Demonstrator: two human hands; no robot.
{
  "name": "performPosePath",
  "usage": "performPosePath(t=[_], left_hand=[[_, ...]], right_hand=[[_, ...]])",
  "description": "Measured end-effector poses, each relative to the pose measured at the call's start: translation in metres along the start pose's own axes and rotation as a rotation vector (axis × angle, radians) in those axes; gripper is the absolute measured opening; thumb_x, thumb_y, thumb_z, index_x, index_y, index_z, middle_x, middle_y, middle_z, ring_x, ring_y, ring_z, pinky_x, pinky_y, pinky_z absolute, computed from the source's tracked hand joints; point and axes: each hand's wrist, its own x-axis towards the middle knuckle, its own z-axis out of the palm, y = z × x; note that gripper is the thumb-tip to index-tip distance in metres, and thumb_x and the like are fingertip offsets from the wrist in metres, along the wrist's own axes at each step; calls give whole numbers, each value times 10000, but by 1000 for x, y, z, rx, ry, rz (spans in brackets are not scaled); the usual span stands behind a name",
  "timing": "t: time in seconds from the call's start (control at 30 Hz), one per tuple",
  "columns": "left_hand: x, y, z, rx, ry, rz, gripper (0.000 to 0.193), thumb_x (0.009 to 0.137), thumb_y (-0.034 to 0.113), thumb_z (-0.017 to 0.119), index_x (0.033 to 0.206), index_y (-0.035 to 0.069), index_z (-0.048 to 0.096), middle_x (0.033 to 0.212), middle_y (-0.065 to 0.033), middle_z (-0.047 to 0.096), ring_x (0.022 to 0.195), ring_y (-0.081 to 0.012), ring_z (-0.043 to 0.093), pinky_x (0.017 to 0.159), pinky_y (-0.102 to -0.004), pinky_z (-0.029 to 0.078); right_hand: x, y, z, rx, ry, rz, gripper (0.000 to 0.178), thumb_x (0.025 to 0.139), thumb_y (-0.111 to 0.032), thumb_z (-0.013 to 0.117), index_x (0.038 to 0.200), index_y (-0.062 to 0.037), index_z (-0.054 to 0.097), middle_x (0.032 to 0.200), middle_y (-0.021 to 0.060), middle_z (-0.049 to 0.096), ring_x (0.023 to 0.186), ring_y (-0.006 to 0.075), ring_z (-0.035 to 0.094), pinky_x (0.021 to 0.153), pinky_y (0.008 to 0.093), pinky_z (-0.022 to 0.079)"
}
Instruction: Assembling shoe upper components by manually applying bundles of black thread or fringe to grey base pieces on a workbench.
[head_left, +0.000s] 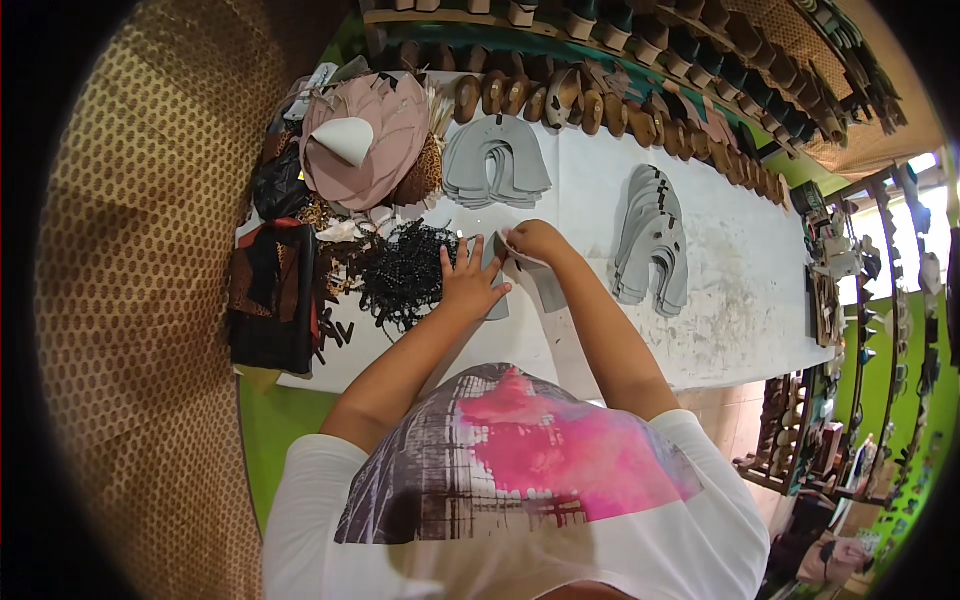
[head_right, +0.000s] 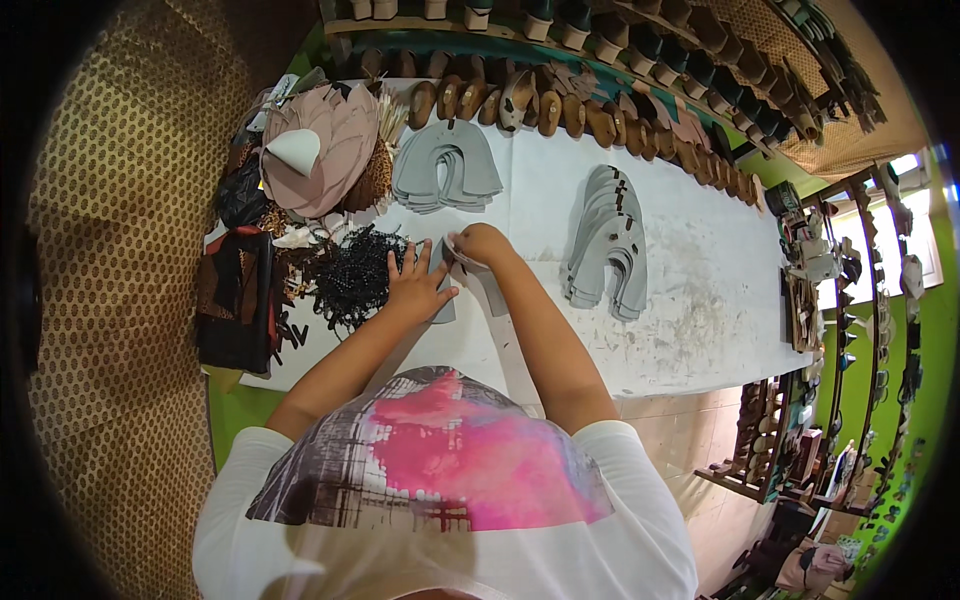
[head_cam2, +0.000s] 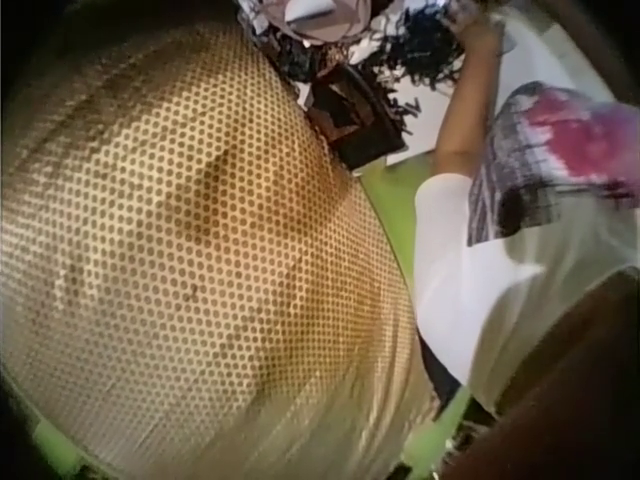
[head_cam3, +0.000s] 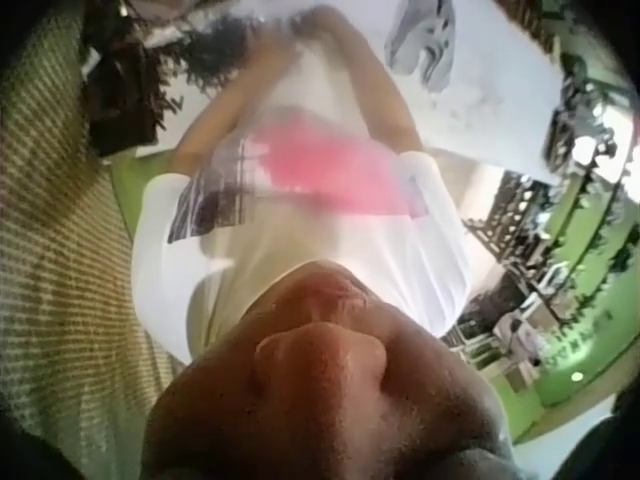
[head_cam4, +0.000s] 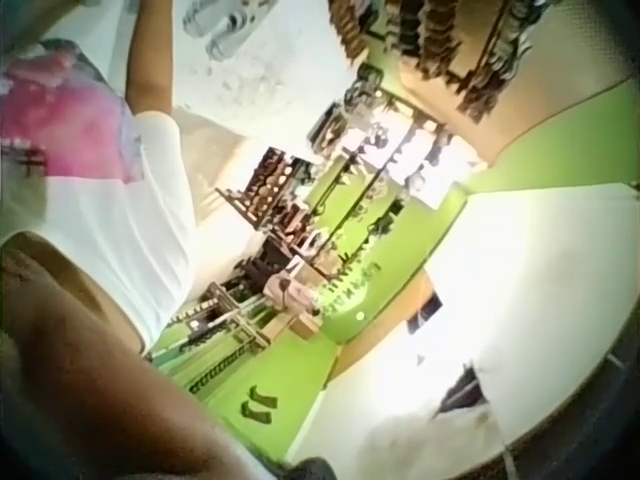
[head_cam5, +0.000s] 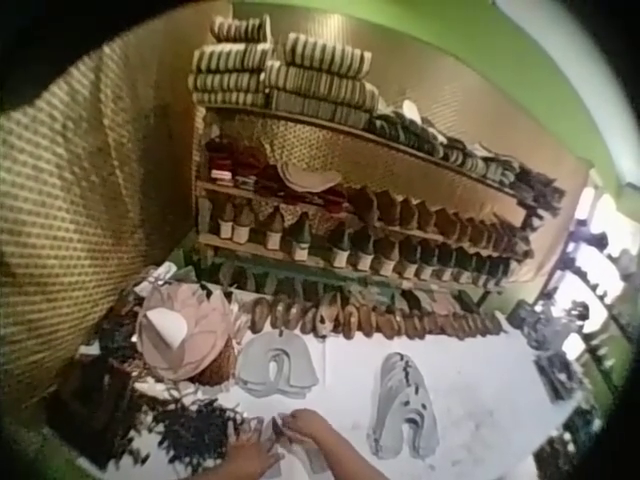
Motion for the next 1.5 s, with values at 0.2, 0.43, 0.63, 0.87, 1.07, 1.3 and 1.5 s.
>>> performPosePath(t=[0.2, 0.43, 0.63, 0.87, 1.07, 1.3, 1.5], left_hand=[[0, -1, -5, -57, 99, 51, 583, 805, 544, 485, 1325, 293, 403, 1446, -160, 196, 1325, -380, 165, 1020, -616, 44], [18, 1, -6, -204, 275, 20, 316, 795, 333, 593, 1100, 257, 620, 1340, -115, 386, 1254, -342, 294, 1003, -584, 149], [21, -1, 3, -106, 443, 115, 217, 795, 235, 596, 998, 238, 672, 1247, -54, 480, 1200, -302, 366, 955, -519, 234], [26, -13, -5, -165, 347, 198, 227, 784, 217, 602, 995, 268, 670, 1186, -28, 505, 1187, -295, 376, 924, -490, 262], [26, -28, -5, -27, 303, 323, 343, 786, 219, 589, 1118, 303, 603, 1236, -68, 468, 1181, -311, 386, 906, -501, 282], [25, -31, -10, 135, 207, 361, 419, 808, 299, 559, 1224, 322, 516, 1316, -106, 407, 1186, -331, 382, 945, -533, 254], [11, -9, -23, 124, -53, 138, 492, 827, 472, 506, 1286, 306, 453, 1411, -119, 289, 1293, -348, 254, 1027, -572, 127]], right_hand=[[-10, 5, -20, 346, -115, 166, 559, 700, -520, 654, 779, 33, 645, 691, 147, 612, 669, 243, 585, 644, 345, 449], [-1, 19, 0, 212, -73, 30, 372, 629, -329, 732, 759, 10, 653, 655, 138, 610, 603, 218, 567, 591, 335, 435], [-1, 15, 3, 258, -55, 42, 327, 634, -308, 699, 745, -4, 654, 649, 142, 612, 597, 244, 576, 591, 343, 449], [1, 15, -1, 259, -51, 66, 330, 635, -316, 691, 785, -24, 662, 694, 152, 630, 643, 282, 606, 625, 358, 468], [-1, 7, 7, 285, -9, -27, 288, 668, -264, 667, 851, -42, 661, 812, 163, 643, 771, 307, 607, 696, 366, 462], [-13, 0, 10, 316, 33, 27, 222, 698, -211, 644, 854, -53, 658, 839, 163, 638, 791, 326, 596, 707, 387, 457], [-38, -16, 8, -11, 97, -5, 275, 767, -346, 573, 854, -107, 677, 816, 118, 645, 802, 310, 605, 685, 381, 461]])
